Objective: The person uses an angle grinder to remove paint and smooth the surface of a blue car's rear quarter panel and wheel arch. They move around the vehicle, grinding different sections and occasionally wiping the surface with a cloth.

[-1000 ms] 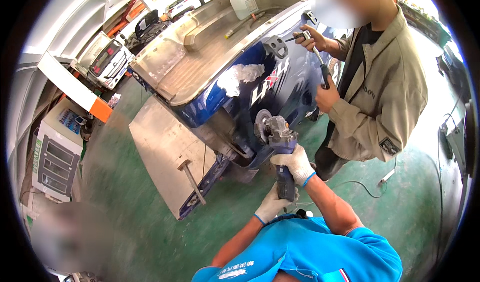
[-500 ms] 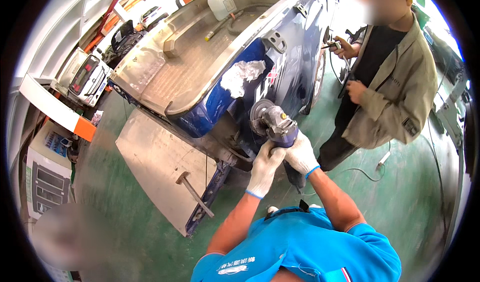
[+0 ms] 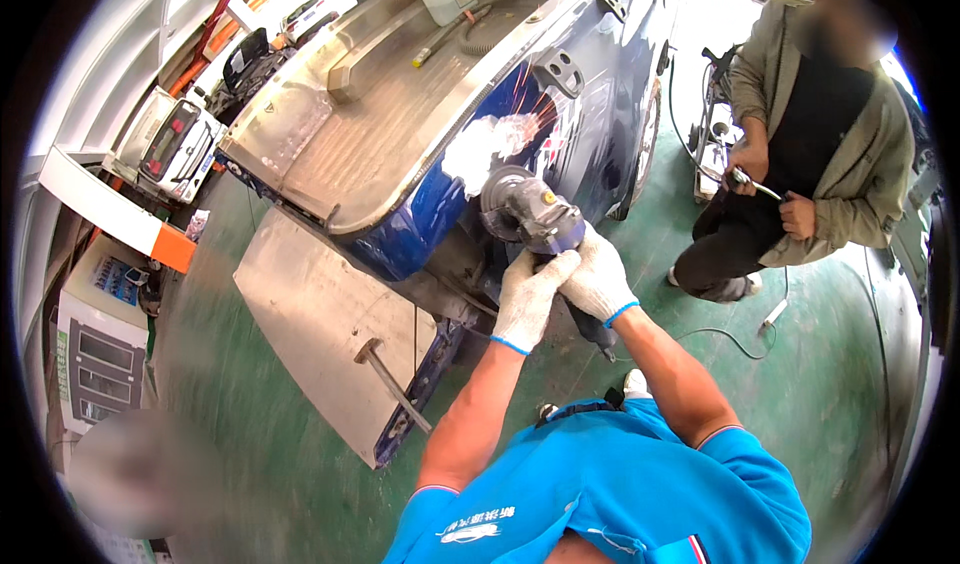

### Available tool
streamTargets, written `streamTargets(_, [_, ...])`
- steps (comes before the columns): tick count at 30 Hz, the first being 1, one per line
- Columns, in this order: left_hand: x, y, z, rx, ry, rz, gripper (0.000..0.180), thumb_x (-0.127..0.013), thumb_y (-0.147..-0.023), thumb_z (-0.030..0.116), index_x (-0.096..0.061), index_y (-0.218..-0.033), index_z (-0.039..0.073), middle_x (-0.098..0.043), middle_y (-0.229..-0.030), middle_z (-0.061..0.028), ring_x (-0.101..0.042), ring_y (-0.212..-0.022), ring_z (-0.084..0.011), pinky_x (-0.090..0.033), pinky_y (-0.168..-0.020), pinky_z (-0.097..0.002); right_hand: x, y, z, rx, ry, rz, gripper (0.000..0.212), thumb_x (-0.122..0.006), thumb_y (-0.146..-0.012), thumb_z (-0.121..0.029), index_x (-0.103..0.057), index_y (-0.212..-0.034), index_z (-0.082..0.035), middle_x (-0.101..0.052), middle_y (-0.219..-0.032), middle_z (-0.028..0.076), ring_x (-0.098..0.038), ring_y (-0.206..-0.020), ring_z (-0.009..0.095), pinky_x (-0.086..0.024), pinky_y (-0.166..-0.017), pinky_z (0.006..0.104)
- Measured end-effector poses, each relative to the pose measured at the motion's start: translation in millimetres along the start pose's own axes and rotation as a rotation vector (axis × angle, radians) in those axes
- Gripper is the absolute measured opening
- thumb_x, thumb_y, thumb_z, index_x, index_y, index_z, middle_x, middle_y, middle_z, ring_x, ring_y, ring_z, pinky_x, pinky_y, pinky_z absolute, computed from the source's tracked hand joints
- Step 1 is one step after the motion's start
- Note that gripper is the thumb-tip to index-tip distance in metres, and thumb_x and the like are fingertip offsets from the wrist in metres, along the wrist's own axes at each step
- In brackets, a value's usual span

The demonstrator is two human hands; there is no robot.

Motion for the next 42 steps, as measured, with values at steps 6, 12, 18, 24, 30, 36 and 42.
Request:
streamTargets(6, [-5,0,7,-0.006,0.063,0.054,0.040,-0.078,-0.091,0.018,-0.066,-0.125,0.000,-0.068,-0.115,-0.0054,-0.062,-0.103,-0.0131,-0.049,-0.094,-0.0292,11,-8,-7,-0.045,0.103,-0.045,0.052,-0.069,-0.086,-0.038,-0.058,-0.122,-0.001,-0.072,-0.096,0.029,-0.071,-0.093,0.046,-0.056,-0.081,0.0507])
streamTargets(12, [-7,-10,-7,0.007,0.047,0.054,0.044,-0.078,-0.092,0.019,-0.065,-0.128,-0.002,-0.069,-0.118,-0.0074,-0.061,-0.107,-0.0145,-0.048,-0.097,-0.0309,14,-10,-1,-0.051,0.096,-0.071,0.054,-0.071,-0.085,-0.037,-0.056,-0.122,-0.001,-0.073,-0.095,0.028,-0.071,-0.091,0.047,-0.056,-0.080,0.0502])
streamTargets(18, [-11,-13,-3,0.032,0.054,-0.001,0.044,-0.077,-0.093,0.018,-0.065,-0.129,-0.002,-0.069,-0.119,-0.0082,-0.061,-0.110,-0.0157,-0.047,-0.100,-0.0320,20,-14,-1,-0.050,0.095,-0.023,0.053,-0.071,-0.085,-0.037,-0.056,-0.121,-0.001,-0.073,-0.092,0.027,-0.072,-0.089,0.046,-0.056,-0.077,0.0509])
streamTargets(24, [-15,-11,1,0.034,0.093,-0.008,0.042,-0.075,-0.094,0.014,-0.065,-0.132,-0.001,-0.068,-0.124,-0.0086,-0.061,-0.113,-0.0166,-0.046,-0.103,-0.0320,26,-11,-12,-0.101,0.109,-0.042,0.050,-0.071,-0.086,-0.034,-0.058,-0.123,-0.003,-0.073,-0.098,0.027,-0.071,-0.094,0.045,-0.056,-0.081,0.0493])
streamTargets(30, [-12,-10,-5,0.051,0.027,0.007,0.042,-0.074,-0.094,0.012,-0.064,-0.132,-0.002,-0.066,-0.126,-0.0076,-0.061,-0.113,-0.0165,-0.047,-0.102,-0.0321,20,-8,0,-0.129,0.098,-0.059,0.055,-0.070,-0.086,-0.038,-0.056,-0.122,0.000,-0.072,-0.093,0.027,-0.072,-0.091,0.046,-0.056,-0.080,0.0507])
streamTargets(36, [-13,-7,-6,0.030,0.043,0.034,0.040,-0.075,-0.094,0.013,-0.065,-0.129,-0.001,-0.068,-0.121,-0.0058,-0.062,-0.109,-0.0144,-0.048,-0.100,-0.0304,16,-7,7,-0.113,0.046,-0.065,0.054,-0.071,-0.085,-0.039,-0.054,-0.120,-0.001,-0.072,-0.094,0.027,-0.072,-0.091,0.045,-0.056,-0.080,0.0507])
streamTargets(42, [-14,-2,11,0.022,-0.009,0.100,0.041,-0.073,-0.094,0.012,-0.063,-0.131,-0.002,-0.066,-0.123,-0.0078,-0.062,-0.110,-0.0158,-0.048,-0.100,-0.0316,20,-13,-16,-0.101,0.010,-0.123,0.055,-0.072,-0.085,-0.039,-0.055,-0.119,0.001,-0.072,-0.095,0.027,-0.072,-0.093,0.045,-0.056,-0.080,0.0493])
Point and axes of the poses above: each hand's wrist, its own y-axis away from the middle knuckle, its own x-axis out of the back of the hand, z = x × y, the point moved 6 cm from there along -y, towards the middle knuckle
